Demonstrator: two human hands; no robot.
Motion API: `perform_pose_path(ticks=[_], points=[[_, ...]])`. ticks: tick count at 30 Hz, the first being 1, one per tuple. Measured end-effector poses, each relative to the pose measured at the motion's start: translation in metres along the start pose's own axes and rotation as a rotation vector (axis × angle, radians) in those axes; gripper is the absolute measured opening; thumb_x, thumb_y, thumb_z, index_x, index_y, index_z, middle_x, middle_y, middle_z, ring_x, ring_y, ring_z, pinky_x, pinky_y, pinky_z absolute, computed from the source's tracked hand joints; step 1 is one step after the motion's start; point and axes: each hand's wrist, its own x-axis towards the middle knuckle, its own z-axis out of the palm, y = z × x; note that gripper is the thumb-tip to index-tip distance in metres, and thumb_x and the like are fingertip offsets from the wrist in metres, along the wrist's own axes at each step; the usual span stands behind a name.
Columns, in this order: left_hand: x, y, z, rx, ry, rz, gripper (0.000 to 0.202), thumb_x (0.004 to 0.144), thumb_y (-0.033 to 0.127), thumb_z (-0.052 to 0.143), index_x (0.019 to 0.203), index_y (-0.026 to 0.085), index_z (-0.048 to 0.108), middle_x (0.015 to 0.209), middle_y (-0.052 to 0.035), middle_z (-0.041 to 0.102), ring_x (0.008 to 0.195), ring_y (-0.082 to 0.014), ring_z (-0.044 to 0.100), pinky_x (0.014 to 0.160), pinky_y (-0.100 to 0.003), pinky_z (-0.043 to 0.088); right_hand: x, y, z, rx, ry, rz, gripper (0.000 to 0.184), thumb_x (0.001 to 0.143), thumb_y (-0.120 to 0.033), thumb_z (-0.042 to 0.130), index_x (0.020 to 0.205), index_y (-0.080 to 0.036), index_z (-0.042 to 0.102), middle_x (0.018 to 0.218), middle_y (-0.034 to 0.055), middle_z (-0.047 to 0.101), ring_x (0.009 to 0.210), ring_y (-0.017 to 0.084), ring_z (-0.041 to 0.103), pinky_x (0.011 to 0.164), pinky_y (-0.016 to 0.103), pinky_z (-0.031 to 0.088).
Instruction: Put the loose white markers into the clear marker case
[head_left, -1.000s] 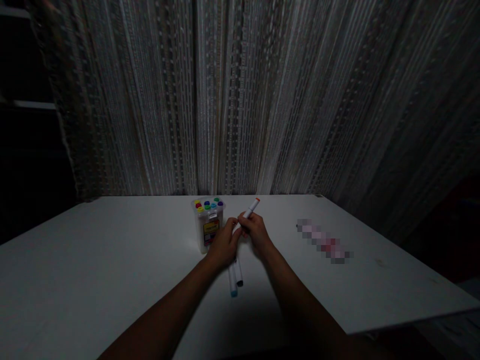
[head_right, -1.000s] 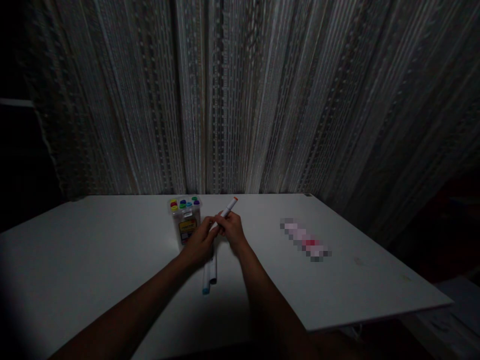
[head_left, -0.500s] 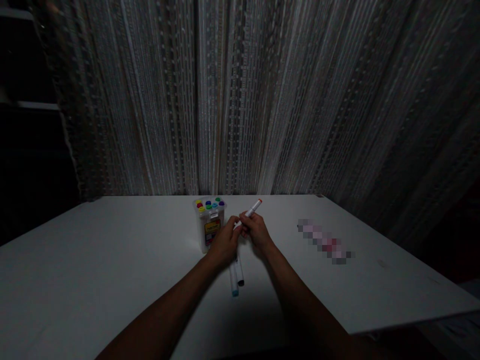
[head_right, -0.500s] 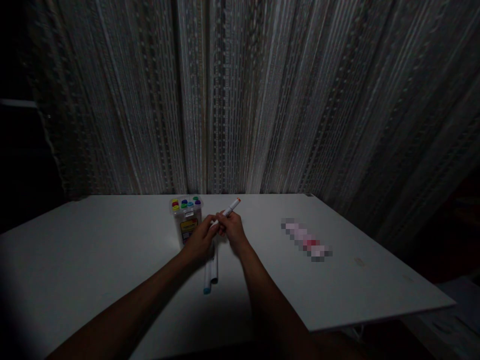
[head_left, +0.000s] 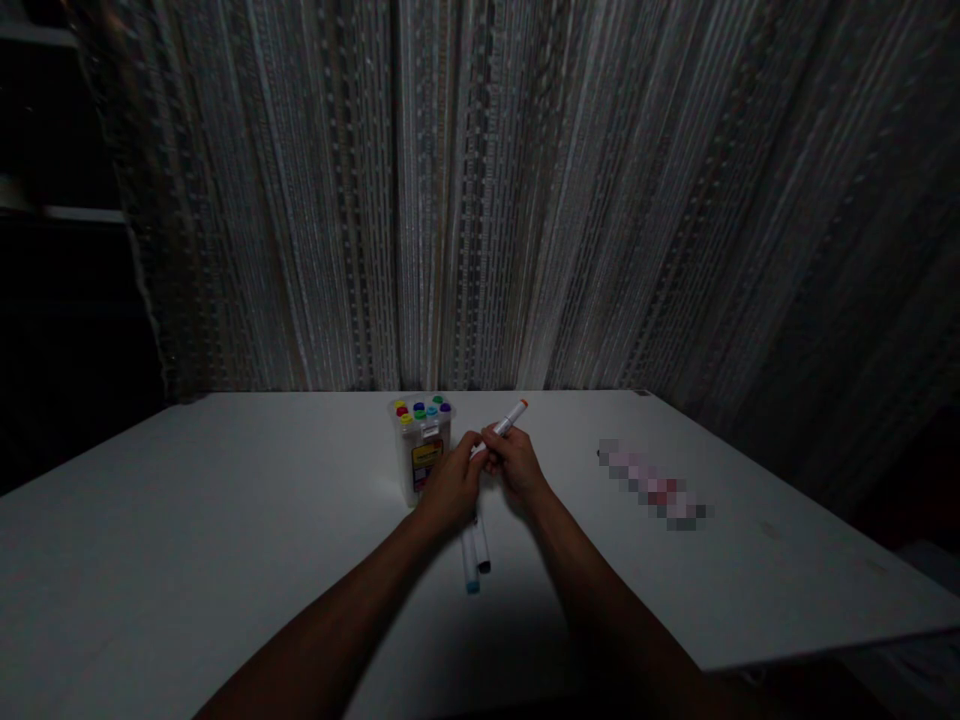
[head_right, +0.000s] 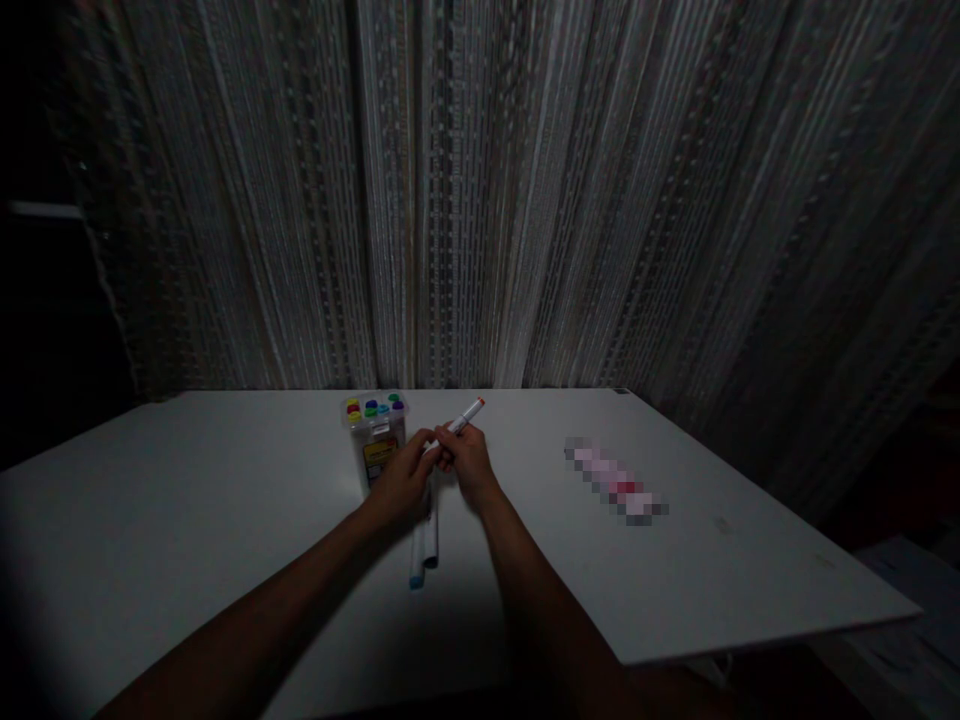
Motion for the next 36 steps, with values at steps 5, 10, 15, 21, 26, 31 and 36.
perform_pose_path(ticks=[5, 10, 15, 21, 26, 31, 36], points=[[-0.002, 0.0, 0.004, -0.024, 0.035, 0.001, 0.021, 0.085, 0.037, 0.036, 0.093, 0.021, 0.047, 0.08, -0.0009, 0.06, 0.077, -0.0163, 0.056, 0.073, -0.027, 0.039, 0.001, -0.001, 0.0, -0.026, 0.012, -0.008, 0.03, 0.057, -0.041, 0.068, 0.063, -0.017, 0.05, 0.041, -0.0076, 0.044, 0.034, 0.006, 0.037, 0.034, 0.019, 0.028], [-0.003, -0.003, 0.008, -0.028, 0.053, -0.029, 0.026, 0.085, 0.042, 0.035, 0.08, 0.019, 0.047, 0.072, 0.0005, 0.055, 0.069, -0.0141, 0.052, 0.064, -0.024, 0.036, 0.002, -0.003, -0.001, -0.079, 0.021, -0.086, 0.03, 0.056, -0.038, 0.07, 0.06, -0.017, 0.049, 0.044, -0.0074, 0.043, 0.037, 0.005, 0.035, 0.036, 0.019, 0.026], [-0.001, -0.011, 0.014, -0.256, -0.037, -0.071, 0.03, 0.083, 0.044, 0.037, 0.072, 0.017, 0.044, 0.061, 0.0035, 0.046, 0.054, -0.0093, 0.043, 0.05, -0.021, 0.031, 0.003, -0.004, -0.004, -0.12, 0.019, -0.132, 0.031, 0.054, -0.038, 0.071, 0.059, -0.017, 0.049, 0.045, -0.0077, 0.041, 0.04, 0.004, 0.034, 0.037, 0.018, 0.024], [0.0, -0.011, 0.016, -0.496, -0.106, -0.085, 0.033, 0.077, 0.048, 0.046, 0.073, 0.015, 0.048, 0.053, 0.005, 0.042, 0.045, -0.0066, 0.037, 0.043, -0.019, 0.025, 0.003, -0.004, -0.006, -0.187, -0.052, -0.055, 0.038, 0.059, -0.051, 0.066, 0.063, -0.017, 0.049, 0.042, -0.0065, 0.045, 0.033, 0.006, 0.035, 0.034, 0.021, 0.024], [0.001, -0.01, 0.016, -0.567, -0.086, -0.116, 0.037, 0.075, 0.053, 0.046, 0.071, 0.017, 0.043, 0.054, 0.0073, 0.035, 0.044, -0.0054, 0.028, 0.042, -0.019, 0.02, 0.003, -0.002, -0.003, -0.206, -0.025, -0.115, 0.042, 0.057, -0.055, 0.066, 0.057, -0.017, 0.047, 0.043, -0.0078, 0.038, 0.038, 0.004, 0.031, 0.037, 0.02, 0.023], [0.002, -0.006, 0.013, -0.39, -0.016, -0.043, 0.034, 0.081, 0.048, 0.038, 0.069, 0.017, 0.043, 0.058, 0.0047, 0.038, 0.054, -0.0083, 0.035, 0.05, -0.021, 0.026, 0.002, 0.0, 0.001, -0.227, -0.008, -0.158, 0.042, 0.063, -0.057, 0.059, 0.059, -0.018, 0.046, 0.045, -0.0066, 0.039, 0.042, 0.006, 0.033, 0.039, 0.021, 0.025], [0.001, 0.001, 0.01, -0.267, 0.027, -0.006, 0.03, 0.084, 0.041, 0.035, 0.07, 0.016, 0.045, 0.062, 0.003, 0.043, 0.058, -0.0101, 0.039, 0.055, -0.023, 0.03, -0.001, 0.0, 0.006, -0.197, 0.024, -0.152, 0.04, 0.065, -0.055, 0.058, 0.06, -0.018, 0.045, 0.047, -0.0067, 0.04, 0.042, 0.006, 0.033, 0.04, 0.021, 0.026]])
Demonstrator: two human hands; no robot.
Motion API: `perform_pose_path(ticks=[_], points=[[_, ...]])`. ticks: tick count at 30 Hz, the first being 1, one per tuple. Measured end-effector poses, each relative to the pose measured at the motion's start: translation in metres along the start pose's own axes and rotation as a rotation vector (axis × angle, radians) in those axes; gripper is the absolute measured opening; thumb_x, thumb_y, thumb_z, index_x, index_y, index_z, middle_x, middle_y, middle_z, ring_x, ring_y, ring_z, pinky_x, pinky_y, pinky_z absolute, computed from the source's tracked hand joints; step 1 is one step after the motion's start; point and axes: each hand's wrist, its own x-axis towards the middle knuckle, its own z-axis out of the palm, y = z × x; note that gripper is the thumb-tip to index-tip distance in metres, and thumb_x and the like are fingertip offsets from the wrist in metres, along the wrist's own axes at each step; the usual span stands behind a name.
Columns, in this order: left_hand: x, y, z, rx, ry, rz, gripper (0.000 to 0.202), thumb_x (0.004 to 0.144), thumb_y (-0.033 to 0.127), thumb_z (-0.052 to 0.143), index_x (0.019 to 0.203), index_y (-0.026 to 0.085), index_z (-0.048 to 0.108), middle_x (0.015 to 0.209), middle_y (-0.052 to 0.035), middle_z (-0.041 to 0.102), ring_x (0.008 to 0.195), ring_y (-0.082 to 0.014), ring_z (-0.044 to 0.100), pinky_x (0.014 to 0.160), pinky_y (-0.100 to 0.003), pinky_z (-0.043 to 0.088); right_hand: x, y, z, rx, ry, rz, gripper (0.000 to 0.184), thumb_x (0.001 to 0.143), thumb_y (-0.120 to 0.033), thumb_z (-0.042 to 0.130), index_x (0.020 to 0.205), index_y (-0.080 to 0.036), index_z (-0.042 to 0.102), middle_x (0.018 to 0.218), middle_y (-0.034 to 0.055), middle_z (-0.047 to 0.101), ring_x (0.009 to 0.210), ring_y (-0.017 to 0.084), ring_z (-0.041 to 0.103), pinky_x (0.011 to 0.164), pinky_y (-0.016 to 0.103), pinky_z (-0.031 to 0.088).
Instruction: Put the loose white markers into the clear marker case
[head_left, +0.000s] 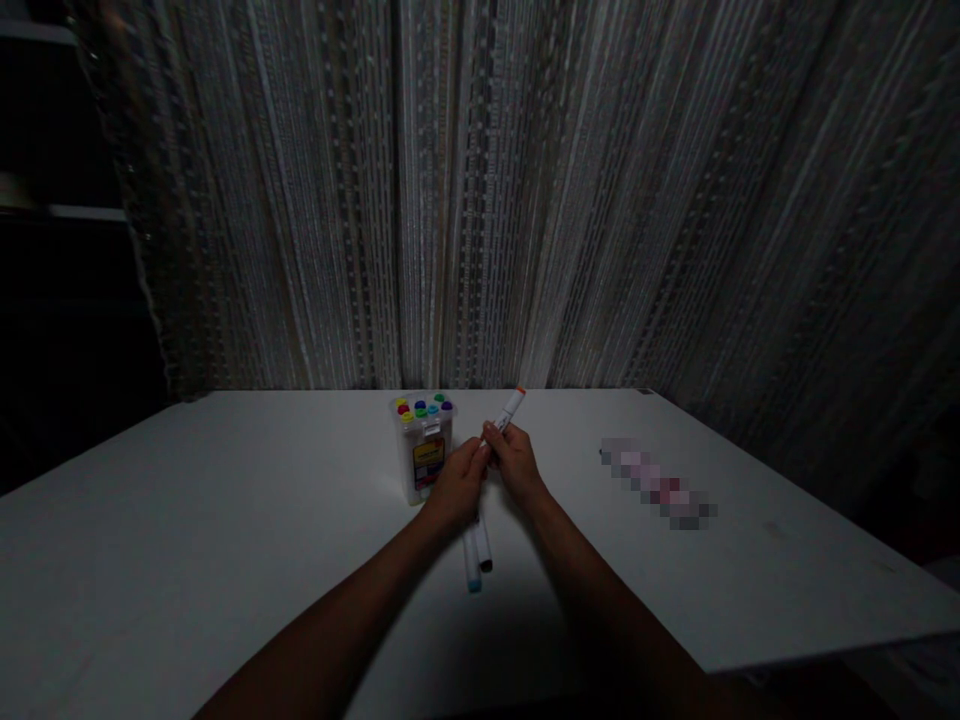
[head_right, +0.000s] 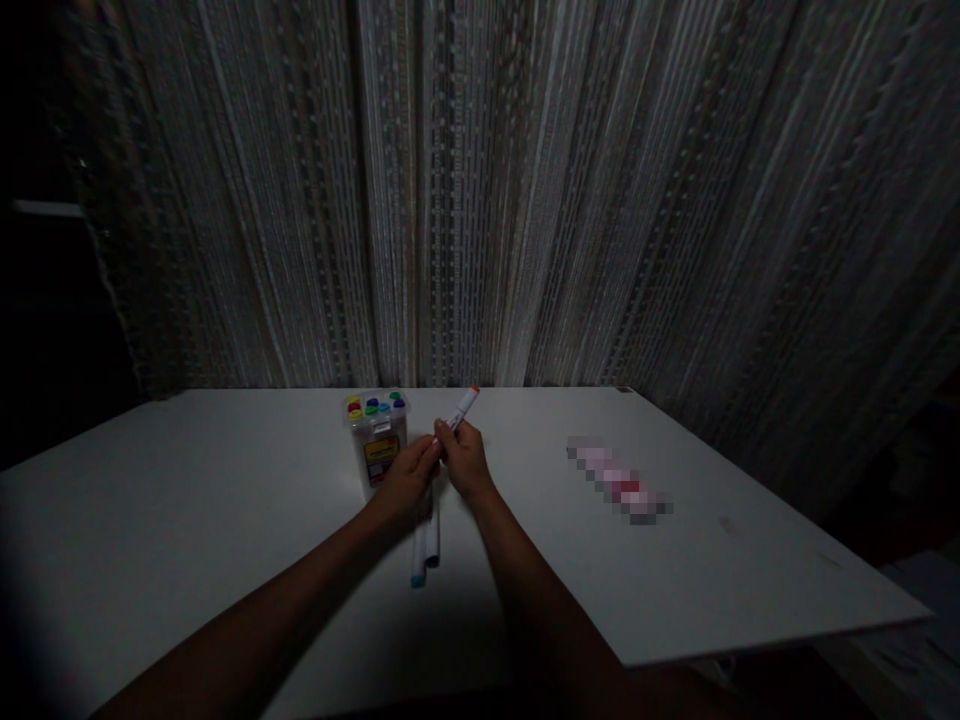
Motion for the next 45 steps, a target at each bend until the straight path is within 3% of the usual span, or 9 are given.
perform_pose_path(ticks=[12, 22, 30, 39, 45], points=[[0.0, -0.008, 0.004, -0.054, 0.01, 0.002, 0.031, 0.085, 0.042, 0.034, 0.073, 0.016, 0.045, 0.063, 0.0029, 0.043, 0.059, -0.0103, 0.039, 0.053, -0.022, 0.03, 0.001, 0.0, 0.001, 0.036, 0.017, 0.029, 0.04, 0.062, -0.055, 0.06, 0.059, -0.017, 0.046, 0.048, -0.0072, 0.039, 0.042, 0.005, 0.032, 0.04, 0.02, 0.025], [0.0, -0.016, 0.005, -0.077, 0.049, -0.007, 0.031, 0.085, 0.042, 0.036, 0.077, 0.015, 0.05, 0.069, 0.0, 0.049, 0.066, -0.0125, 0.045, 0.061, -0.024, 0.034, 0.0, 0.002, 0.001, 0.011, 0.018, 0.071, 0.04, 0.058, -0.054, 0.065, 0.058, -0.016, 0.05, 0.05, -0.0047, 0.046, 0.045, 0.007, 0.038, 0.042, 0.021, 0.03], [-0.001, -0.011, 0.002, -0.007, 0.064, 0.008, 0.032, 0.084, 0.041, 0.035, 0.073, 0.015, 0.049, 0.067, -0.0002, 0.049, 0.064, -0.013, 0.045, 0.06, -0.025, 0.033, -0.002, 0.001, 0.002, 0.086, 0.002, 0.115, 0.041, 0.057, -0.053, 0.066, 0.058, -0.015, 0.052, 0.049, -0.004, 0.048, 0.043, 0.007, 0.04, 0.041, 0.021, 0.031], [-0.002, -0.009, -0.001, 0.046, -0.002, 0.017, 0.033, 0.086, 0.041, 0.033, 0.071, 0.016, 0.049, 0.063, 0.0014, 0.047, 0.061, -0.0117, 0.043, 0.058, -0.024, 0.03, 0.001, 0.002, -0.001, 0.084, 0.033, 0.1, 0.042, 0.06, -0.056, 0.063, 0.06, -0.016, 0.052, 0.043, -0.0058, 0.044, 0.037, 0.005, 0.035, 0.037, 0.021, 0.025], [-0.002, -0.008, -0.002, 0.077, 0.043, -0.005, 0.034, 0.085, 0.041, 0.033, 0.068, 0.016, 0.047, 0.064, 0.0002, 0.049, 0.062, -0.0122, 0.045, 0.059, -0.024, 0.031, 0.0, 0.005, 0.001, 0.052, 0.007, 0.098, 0.043, 0.06, -0.057, 0.062, 0.06, -0.014, 0.054, 0.043, -0.005, 0.045, 0.037, 0.006, 0.037, 0.037, 0.021, 0.026]])
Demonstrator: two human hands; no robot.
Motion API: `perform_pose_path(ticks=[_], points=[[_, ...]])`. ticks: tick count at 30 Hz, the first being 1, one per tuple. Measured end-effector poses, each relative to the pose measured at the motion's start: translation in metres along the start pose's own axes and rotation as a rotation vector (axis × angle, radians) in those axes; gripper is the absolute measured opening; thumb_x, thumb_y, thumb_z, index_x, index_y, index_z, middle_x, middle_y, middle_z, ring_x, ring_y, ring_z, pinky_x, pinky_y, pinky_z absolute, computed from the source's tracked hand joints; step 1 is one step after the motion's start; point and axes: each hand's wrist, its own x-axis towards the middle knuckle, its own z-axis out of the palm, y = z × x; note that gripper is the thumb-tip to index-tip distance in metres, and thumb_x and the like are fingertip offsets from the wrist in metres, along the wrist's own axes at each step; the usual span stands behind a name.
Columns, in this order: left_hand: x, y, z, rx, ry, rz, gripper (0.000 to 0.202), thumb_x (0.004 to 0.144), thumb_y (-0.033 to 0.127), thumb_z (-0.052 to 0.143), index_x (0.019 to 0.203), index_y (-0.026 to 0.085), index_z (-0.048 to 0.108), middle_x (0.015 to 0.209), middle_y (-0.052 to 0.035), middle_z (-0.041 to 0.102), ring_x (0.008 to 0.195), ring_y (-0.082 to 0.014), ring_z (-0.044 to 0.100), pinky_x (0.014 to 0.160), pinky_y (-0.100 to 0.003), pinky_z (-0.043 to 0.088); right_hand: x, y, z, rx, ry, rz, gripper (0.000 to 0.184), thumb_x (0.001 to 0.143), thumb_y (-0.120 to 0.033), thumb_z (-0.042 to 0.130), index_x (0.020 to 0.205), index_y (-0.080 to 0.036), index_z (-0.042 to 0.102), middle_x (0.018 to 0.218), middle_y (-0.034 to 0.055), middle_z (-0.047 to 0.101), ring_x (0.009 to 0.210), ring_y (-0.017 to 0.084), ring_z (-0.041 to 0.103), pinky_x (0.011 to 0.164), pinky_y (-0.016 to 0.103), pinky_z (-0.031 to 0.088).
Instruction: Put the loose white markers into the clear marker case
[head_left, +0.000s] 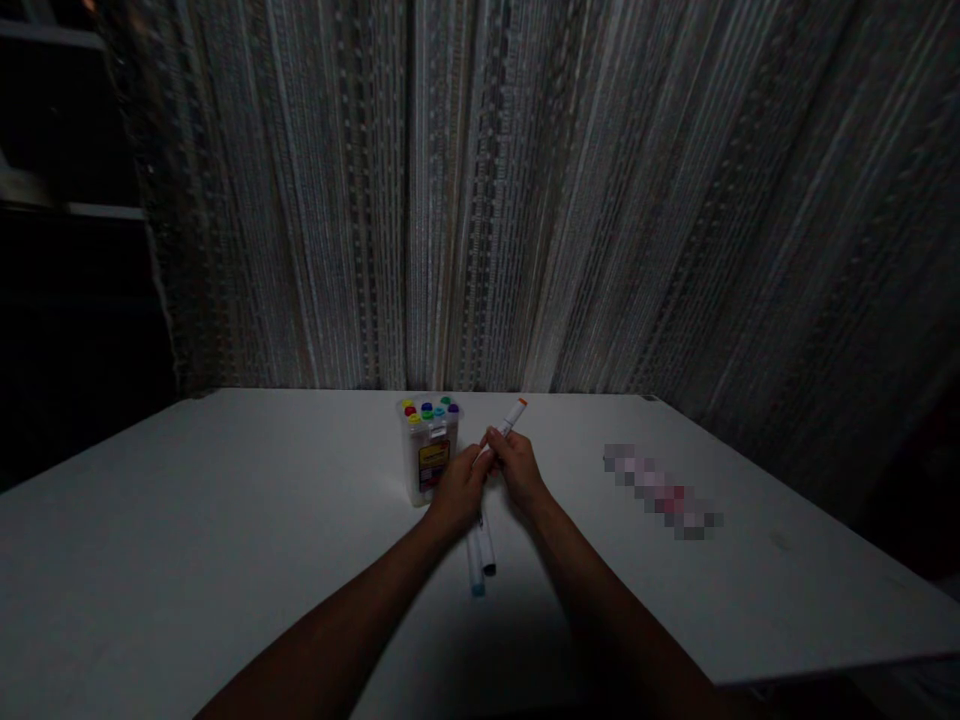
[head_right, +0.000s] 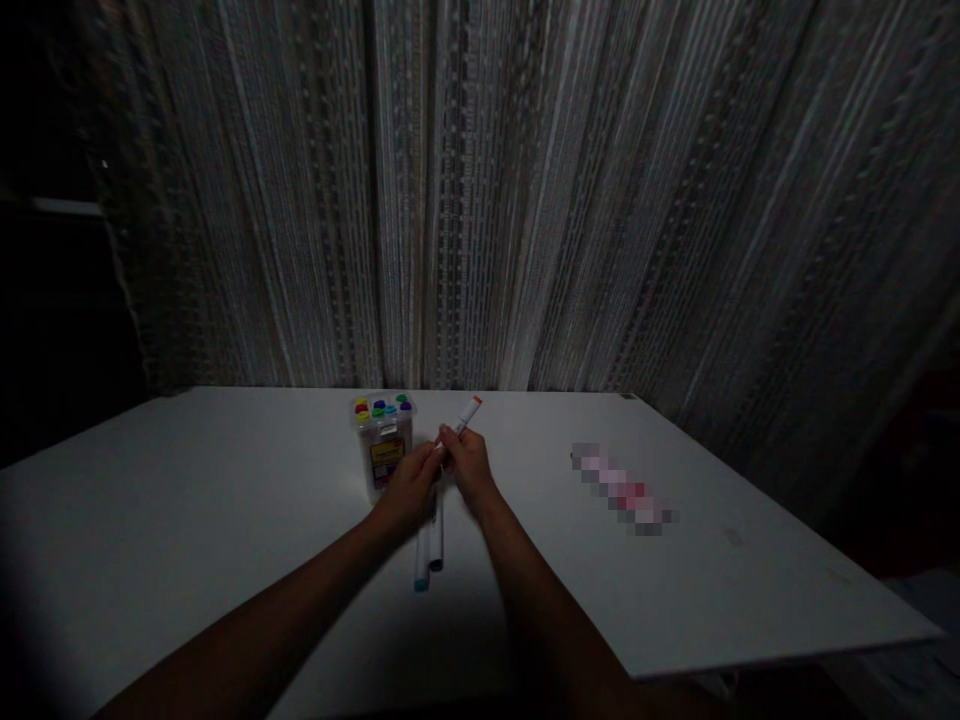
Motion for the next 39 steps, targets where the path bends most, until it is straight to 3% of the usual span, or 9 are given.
perform_pose_path(ticks=[13, 27, 39], points=[[0.0, 0.001, 0.001, -0.023, 0.006, 0.004, 0.034, 0.084, 0.042, 0.034, 0.07, 0.015, 0.049, 0.065, -0.0009, 0.052, 0.062, -0.0131, 0.047, 0.058, -0.025, 0.033, 0.0, 0.002, 0.0, 0.016, -0.002, 0.01, 0.043, 0.06, -0.057, 0.064, 0.06, -0.015, 0.053, 0.042, -0.0055, 0.045, 0.037, 0.006, 0.036, 0.037, 0.021, 0.026], [0.005, -0.012, 0.004, -0.075, -0.009, -0.004, 0.034, 0.085, 0.043, 0.034, 0.077, 0.016, 0.052, 0.074, -0.0015, 0.055, 0.071, -0.0148, 0.049, 0.065, -0.025, 0.035, 0.001, 0.005, -0.002, 0.018, -0.007, -0.022, 0.043, 0.06, -0.057, 0.064, 0.06, -0.016, 0.052, 0.048, -0.0051, 0.044, 0.043, 0.006, 0.037, 0.042, 0.021, 0.028], [0.007, -0.018, 0.004, -0.102, 0.025, -0.013, 0.035, 0.084, 0.044, 0.037, 0.071, 0.015, 0.051, 0.067, -0.0004, 0.052, 0.064, -0.0127, 0.047, 0.06, -0.023, 0.034, -0.002, 0.005, 0.003, 0.028, -0.005, -0.013, 0.044, 0.059, -0.058, 0.063, 0.062, -0.017, 0.051, 0.05, -0.0053, 0.044, 0.045, 0.007, 0.037, 0.043, 0.021, 0.029]])
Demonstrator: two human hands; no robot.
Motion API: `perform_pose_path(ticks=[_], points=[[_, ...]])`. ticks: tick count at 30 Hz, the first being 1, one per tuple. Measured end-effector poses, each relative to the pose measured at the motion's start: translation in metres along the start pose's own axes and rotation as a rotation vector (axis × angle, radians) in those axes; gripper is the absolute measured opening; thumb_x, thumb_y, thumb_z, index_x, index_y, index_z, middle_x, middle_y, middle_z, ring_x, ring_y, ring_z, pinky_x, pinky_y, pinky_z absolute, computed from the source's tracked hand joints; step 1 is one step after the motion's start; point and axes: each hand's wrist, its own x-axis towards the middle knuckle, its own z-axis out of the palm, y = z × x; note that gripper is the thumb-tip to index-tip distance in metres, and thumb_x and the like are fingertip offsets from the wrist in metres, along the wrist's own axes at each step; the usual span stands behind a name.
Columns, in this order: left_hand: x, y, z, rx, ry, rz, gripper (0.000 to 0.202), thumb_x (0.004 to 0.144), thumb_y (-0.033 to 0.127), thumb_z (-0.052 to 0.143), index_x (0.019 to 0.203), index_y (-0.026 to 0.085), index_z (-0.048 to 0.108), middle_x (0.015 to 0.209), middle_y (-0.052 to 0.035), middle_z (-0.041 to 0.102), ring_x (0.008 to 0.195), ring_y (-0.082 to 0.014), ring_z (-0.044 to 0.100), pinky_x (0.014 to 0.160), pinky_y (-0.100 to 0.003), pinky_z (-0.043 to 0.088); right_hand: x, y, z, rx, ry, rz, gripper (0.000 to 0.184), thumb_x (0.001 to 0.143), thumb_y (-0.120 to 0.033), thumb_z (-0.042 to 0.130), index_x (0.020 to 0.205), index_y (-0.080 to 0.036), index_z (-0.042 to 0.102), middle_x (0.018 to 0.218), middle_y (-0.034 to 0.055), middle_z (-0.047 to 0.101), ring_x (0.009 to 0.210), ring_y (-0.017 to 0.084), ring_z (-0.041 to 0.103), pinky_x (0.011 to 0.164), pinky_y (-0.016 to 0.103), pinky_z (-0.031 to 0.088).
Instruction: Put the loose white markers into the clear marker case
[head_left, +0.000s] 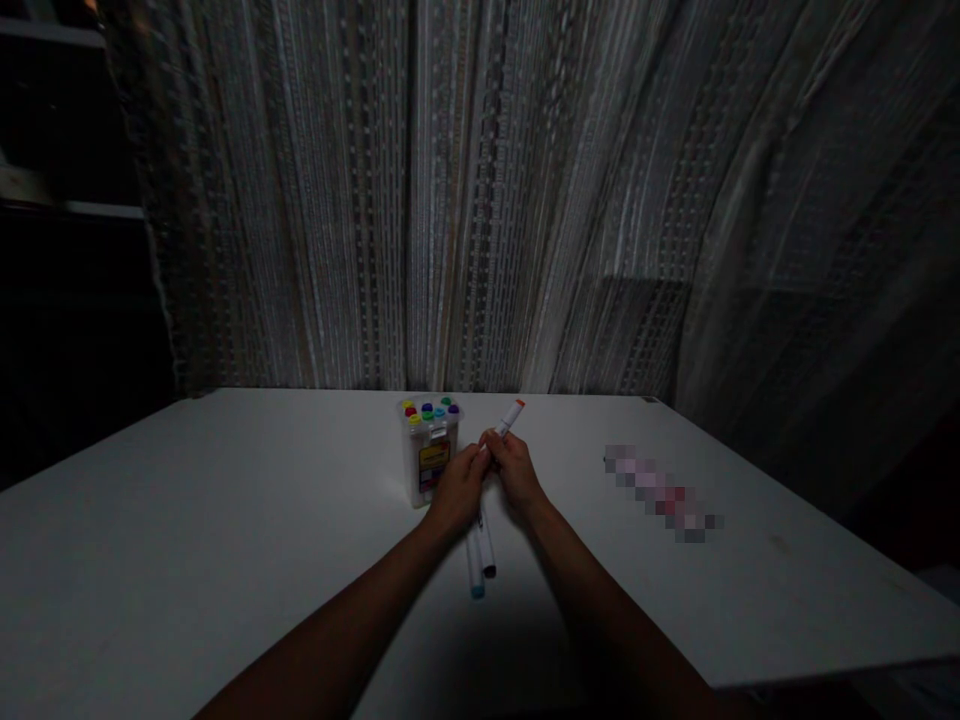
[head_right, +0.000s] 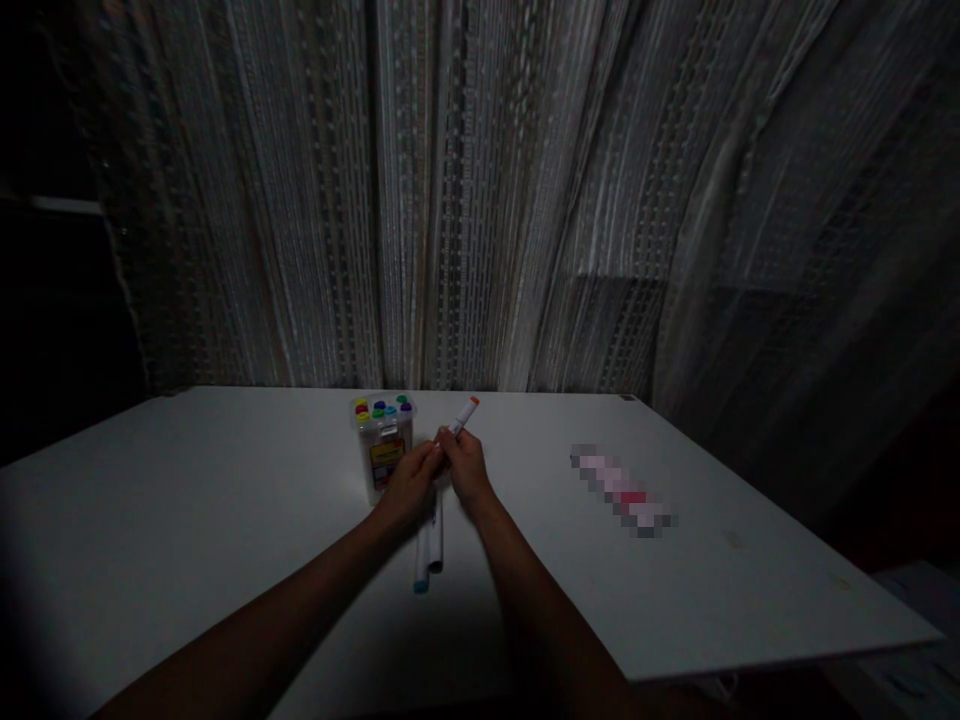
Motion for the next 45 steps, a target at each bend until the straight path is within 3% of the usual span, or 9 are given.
perform_pose_path(ticks=[25, 30, 33, 36, 39, 45], points=[[-0.004, 0.012, 0.0, 0.194, 0.01, 0.006, 0.037, 0.085, 0.042, 0.03, 0.074, 0.015, 0.052, 0.072, -0.003, 0.057, 0.068, -0.0147, 0.051, 0.063, -0.024, 0.035, 0.002, -0.001, -0.003, 0.03, 0.006, 0.039, 0.042, 0.058, -0.055, 0.067, 0.06, -0.015, 0.054, 0.047, -0.0052, 0.046, 0.043, 0.006, 0.039, 0.043, 0.021, 0.03], [-0.011, 0.02, 0.002, 0.356, -0.041, -0.035, 0.036, 0.086, 0.042, 0.028, 0.074, 0.017, 0.051, 0.065, -0.0003, 0.053, 0.064, -0.0139, 0.05, 0.058, -0.023, 0.032, 0.006, -0.013, -0.012, 0.083, 0.17, -0.038, 0.046, 0.062, -0.062, 0.06, 0.06, -0.016, 0.054, 0.042, -0.0059, 0.043, 0.038, 0.007, 0.038, 0.039, 0.021, 0.029], [-0.013, 0.022, 0.004, 0.442, -0.073, -0.043, 0.039, 0.087, 0.043, 0.027, 0.075, 0.017, 0.053, 0.068, -0.0019, 0.056, 0.067, -0.0156, 0.052, 0.059, -0.024, 0.034, 0.007, -0.017, -0.017, 0.224, 0.233, -0.035, 0.051, 0.068, -0.065, 0.05, 0.058, -0.016, 0.055, 0.046, -0.0023, 0.05, 0.04, 0.007, 0.042, 0.038, 0.02, 0.03], [-0.012, 0.02, 0.004, 0.441, -0.096, -0.039, 0.039, 0.088, 0.04, 0.027, 0.085, 0.017, 0.058, 0.079, -0.0051, 0.063, 0.075, -0.0178, 0.057, 0.066, -0.025, 0.039, 0.004, -0.018, -0.017, 0.328, 0.1, 0.101, 0.054, 0.072, -0.066, 0.043, 0.059, -0.015, 0.055, 0.053, 0.0025, 0.058, 0.039, 0.007, 0.043, 0.034, 0.018, 0.027], [-0.009, 0.019, 0.002, 0.386, -0.093, -0.048, 0.036, 0.087, 0.037, 0.031, 0.101, 0.018, 0.059, 0.09, -0.0066, 0.066, 0.086, -0.019, 0.059, 0.073, -0.025, 0.042, 0.001, -0.02, -0.016, 0.408, -0.075, 0.266, 0.055, 0.075, -0.067, 0.038, 0.065, -0.015, 0.056, 0.053, 0.0027, 0.06, 0.029, 0.005, 0.031, 0.028, 0.017, 0.016], [-0.011, 0.019, -0.001, 0.379, -0.121, -0.062, 0.035, 0.087, 0.034, 0.034, 0.103, 0.018, 0.06, 0.09, -0.0056, 0.068, 0.088, -0.0197, 0.061, 0.076, -0.026, 0.044, -0.003, -0.026, -0.018, 0.486, -0.23, 0.327, 0.07, 0.073, -0.075, 0.024, 0.06, -0.014, 0.055, 0.052, 0.0066, 0.06, 0.029, 0.006, 0.033, 0.027, 0.017, 0.019]])
